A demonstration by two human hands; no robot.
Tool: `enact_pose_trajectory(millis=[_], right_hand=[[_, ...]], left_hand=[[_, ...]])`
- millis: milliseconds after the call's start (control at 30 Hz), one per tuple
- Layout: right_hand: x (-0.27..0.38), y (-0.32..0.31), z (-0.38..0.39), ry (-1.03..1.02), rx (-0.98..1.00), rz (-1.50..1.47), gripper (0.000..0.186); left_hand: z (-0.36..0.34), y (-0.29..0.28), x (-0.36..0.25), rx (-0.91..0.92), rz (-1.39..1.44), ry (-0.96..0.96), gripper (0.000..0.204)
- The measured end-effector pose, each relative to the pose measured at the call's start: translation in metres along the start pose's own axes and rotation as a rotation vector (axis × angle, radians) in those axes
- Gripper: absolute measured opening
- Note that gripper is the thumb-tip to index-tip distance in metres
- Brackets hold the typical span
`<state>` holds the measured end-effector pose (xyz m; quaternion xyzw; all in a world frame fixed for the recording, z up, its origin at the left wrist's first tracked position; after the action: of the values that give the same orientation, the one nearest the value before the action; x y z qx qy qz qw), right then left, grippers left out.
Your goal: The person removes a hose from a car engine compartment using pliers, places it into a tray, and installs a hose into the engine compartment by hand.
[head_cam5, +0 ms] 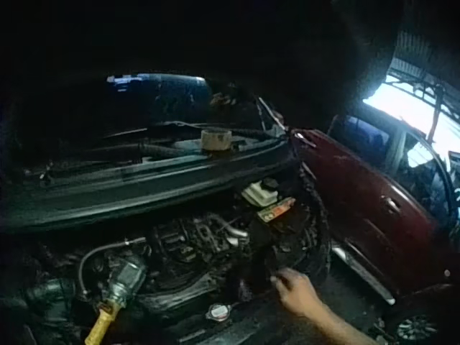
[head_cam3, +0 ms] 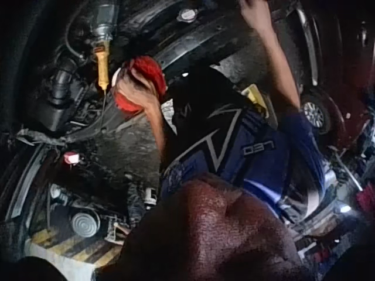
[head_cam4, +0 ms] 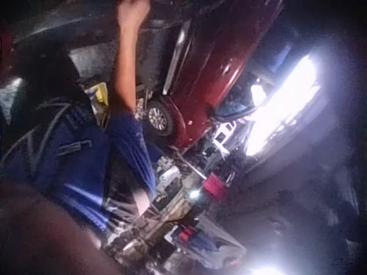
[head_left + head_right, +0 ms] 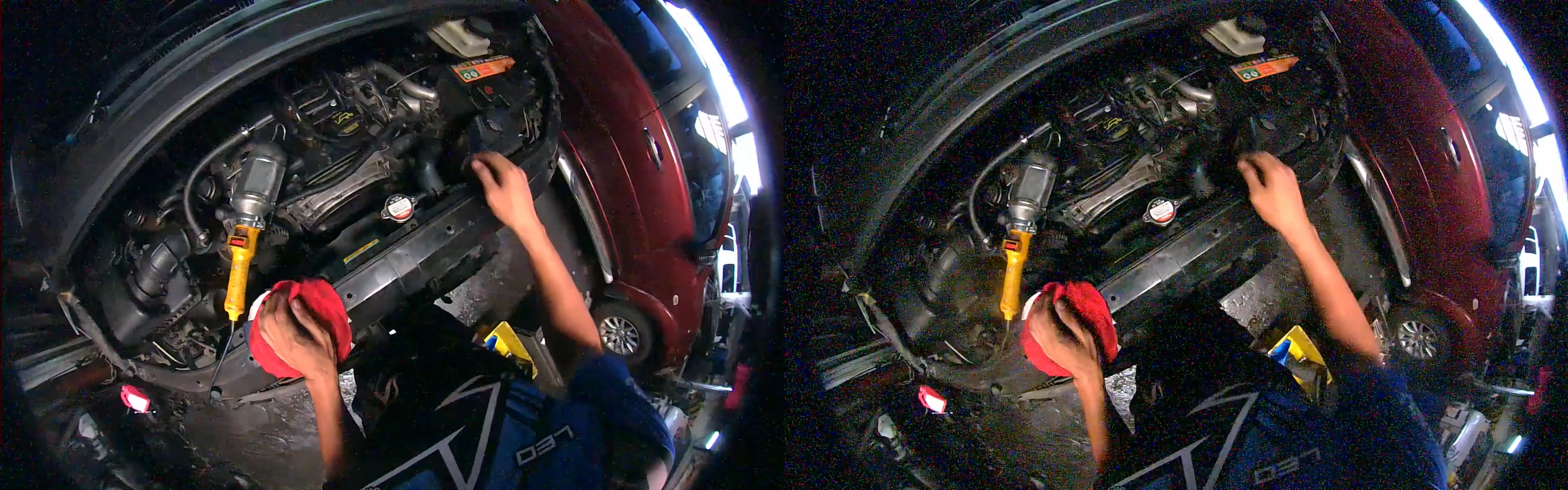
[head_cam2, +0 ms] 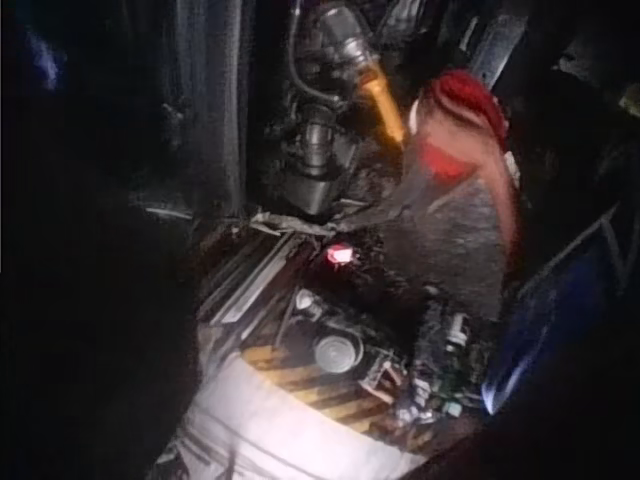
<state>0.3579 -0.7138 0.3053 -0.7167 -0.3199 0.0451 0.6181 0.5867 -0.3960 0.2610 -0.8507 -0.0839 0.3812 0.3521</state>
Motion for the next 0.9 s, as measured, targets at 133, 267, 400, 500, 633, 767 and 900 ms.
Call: enact_pose_trajectory(millis=[133,267,400,500,633,767,900], right_hand=[[-0.023,-0.014,0.065,0.059,-0.084,0.079,0.025],[-0.03,-0.008,0.115,0.042,-0.132,0.107,0.026],[-0.027,0.004,0.145,0.047,-0.051,0.108,0.031],[-0.02,0.009,0.156,0.059,-0.013,0.046,0.032],[-0.001,0.01,0.157,0.032,-0.021,0.027,0.03],[0.026,0.006,0.147,-0.054,-0.073,0.011,0.027],[0.042,0.009,0.134,-0.071,-0.082,-0.039,0.027]], left_hand=[[0.002,-0.008,0.001,-0.051,0.309,-0.004,0.024],[-0.002,0.0,-0.007,0.073,0.108,0.08,0.022],[-0.004,0.004,-0.008,0.166,0.038,0.087,0.024],[-0.003,-0.003,-0.005,0.188,0.142,0.099,0.025],[-0.002,-0.018,-0.002,0.178,0.26,0.085,0.032],[0.0,-0.047,0.001,0.103,0.372,0.079,0.032],[-0.002,-0.073,0.008,0.02,0.365,0.089,0.028]])
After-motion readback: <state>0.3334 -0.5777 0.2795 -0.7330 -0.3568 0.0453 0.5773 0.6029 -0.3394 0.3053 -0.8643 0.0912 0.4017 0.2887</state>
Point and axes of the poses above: each hand's wrist, its own z-axis away from the middle knuckle, its own y-axis out of the palm, x = y × z, the point moved 6 cm from there along -z, towards the middle knuckle, and after that the axes turned 12 degrees about z, right-handed, at the moved point
